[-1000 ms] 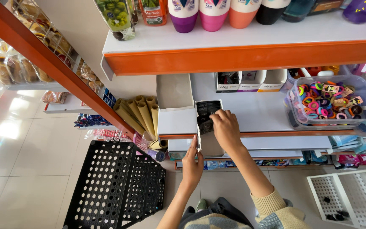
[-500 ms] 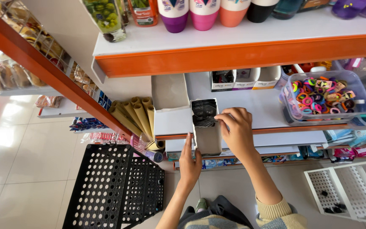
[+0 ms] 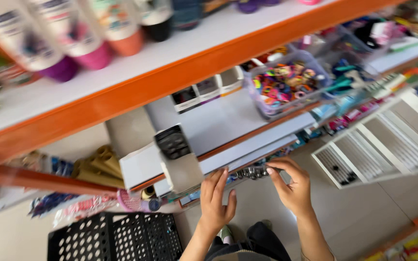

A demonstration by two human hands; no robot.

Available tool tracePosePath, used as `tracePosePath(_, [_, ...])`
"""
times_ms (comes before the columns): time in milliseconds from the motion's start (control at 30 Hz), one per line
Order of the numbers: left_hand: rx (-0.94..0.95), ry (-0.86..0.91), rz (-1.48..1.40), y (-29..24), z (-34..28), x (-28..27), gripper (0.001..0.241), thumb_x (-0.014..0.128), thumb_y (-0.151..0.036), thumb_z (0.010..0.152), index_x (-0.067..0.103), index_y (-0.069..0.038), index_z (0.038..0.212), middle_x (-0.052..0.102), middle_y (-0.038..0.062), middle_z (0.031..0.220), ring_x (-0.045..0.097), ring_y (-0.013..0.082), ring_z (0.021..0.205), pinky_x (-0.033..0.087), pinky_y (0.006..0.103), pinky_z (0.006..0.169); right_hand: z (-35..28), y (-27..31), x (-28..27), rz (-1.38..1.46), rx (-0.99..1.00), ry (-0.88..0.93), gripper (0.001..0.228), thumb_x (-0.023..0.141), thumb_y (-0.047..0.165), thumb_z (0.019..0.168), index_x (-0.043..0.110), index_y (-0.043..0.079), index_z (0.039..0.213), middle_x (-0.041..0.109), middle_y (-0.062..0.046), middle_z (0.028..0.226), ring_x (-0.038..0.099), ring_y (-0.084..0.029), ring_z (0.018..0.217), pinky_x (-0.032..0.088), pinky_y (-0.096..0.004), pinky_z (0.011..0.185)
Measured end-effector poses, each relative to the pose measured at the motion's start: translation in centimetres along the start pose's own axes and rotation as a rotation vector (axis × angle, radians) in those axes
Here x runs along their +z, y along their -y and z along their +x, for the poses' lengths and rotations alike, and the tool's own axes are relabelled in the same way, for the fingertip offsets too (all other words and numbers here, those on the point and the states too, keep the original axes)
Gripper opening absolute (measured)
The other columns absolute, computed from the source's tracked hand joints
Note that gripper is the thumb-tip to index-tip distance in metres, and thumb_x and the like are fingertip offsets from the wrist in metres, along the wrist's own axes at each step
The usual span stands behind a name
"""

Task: The person repeatedly picks up small black blister packs from a shelf and places them into a white plastic basket on the floor. The action is performed multiple times in a repetitive loop.

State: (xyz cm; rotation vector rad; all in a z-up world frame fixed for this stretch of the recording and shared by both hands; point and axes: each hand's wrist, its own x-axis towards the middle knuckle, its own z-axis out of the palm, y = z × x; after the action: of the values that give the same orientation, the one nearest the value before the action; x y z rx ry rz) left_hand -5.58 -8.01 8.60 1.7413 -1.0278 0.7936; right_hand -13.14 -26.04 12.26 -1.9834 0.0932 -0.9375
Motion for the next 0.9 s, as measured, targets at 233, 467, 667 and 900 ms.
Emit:
tracePosePath(233, [-0.191, 0.416, -0.572, -4.0, 1.0, 10.8, 0.020, 0.053, -0.011, 0.096, 0.062, -0.002, 0.111, 0.066, 0.012, 0.106, 0.065, 0.0285, 0.099, 0.052, 0.0389, 0.083, -4.7, -5.0, -9.4, -0.017, 0.321, -0.170, 0.015, 0.063, 0.015, 0.088, 0.070, 0.002, 0.091, 0.069, -0.008, 0.090, 0.066, -0.018, 0.087, 0.051, -0.028, 0.078])
tracePosePath(467, [-0.382, 0.710, -0.851, -11.6, 0.7, 22.6, 0.015, 0.058, -0.009, 0.092, 0.069, -0.004, 0.102, 0.070, 0.007, 0.092, 0.066, 0.0172, 0.077, 0.052, 0.0278, 0.064, -10.0, -10.4, -21.1, -0.024, 0.614, -0.405, 0.015, 0.066, 0.014, 0.087, 0.072, 0.004, 0.095, 0.070, -0.004, 0.091, 0.061, -0.012, 0.086, 0.045, -0.023, 0.079])
tracePosePath(667, [-0.794, 0.868, -0.887, -17.5, -3.5, 34.8, 0.014, 0.065, -0.015, 0.087, 0.072, -0.010, 0.098, 0.071, -0.003, 0.085, 0.060, 0.0063, 0.072, 0.047, 0.0220, 0.061, -14.3, -16.1, -31.9, 0.115, 0.721, -0.454, 0.014, 0.062, 0.018, 0.091, 0.067, 0.004, 0.091, 0.062, 0.000, 0.079, 0.055, -0.011, 0.068, 0.047, -0.026, 0.061])
tracePosePath(900, [-1.069, 0.944, -1.107, -24.5, -5.6, 44.2, 0.012, 0.061, -0.007, 0.088, 0.065, -0.003, 0.098, 0.067, 0.008, 0.089, 0.064, 0.0142, 0.071, 0.060, 0.0295, 0.051, -17.8, -19.5, -40.9, 0.140, 0.902, -0.546, 0.031, 0.070, 0.007, 0.082, 0.067, 0.000, 0.112, 0.068, -0.008, 0.097, 0.063, -0.015, 0.080, 0.053, -0.028, 0.069])
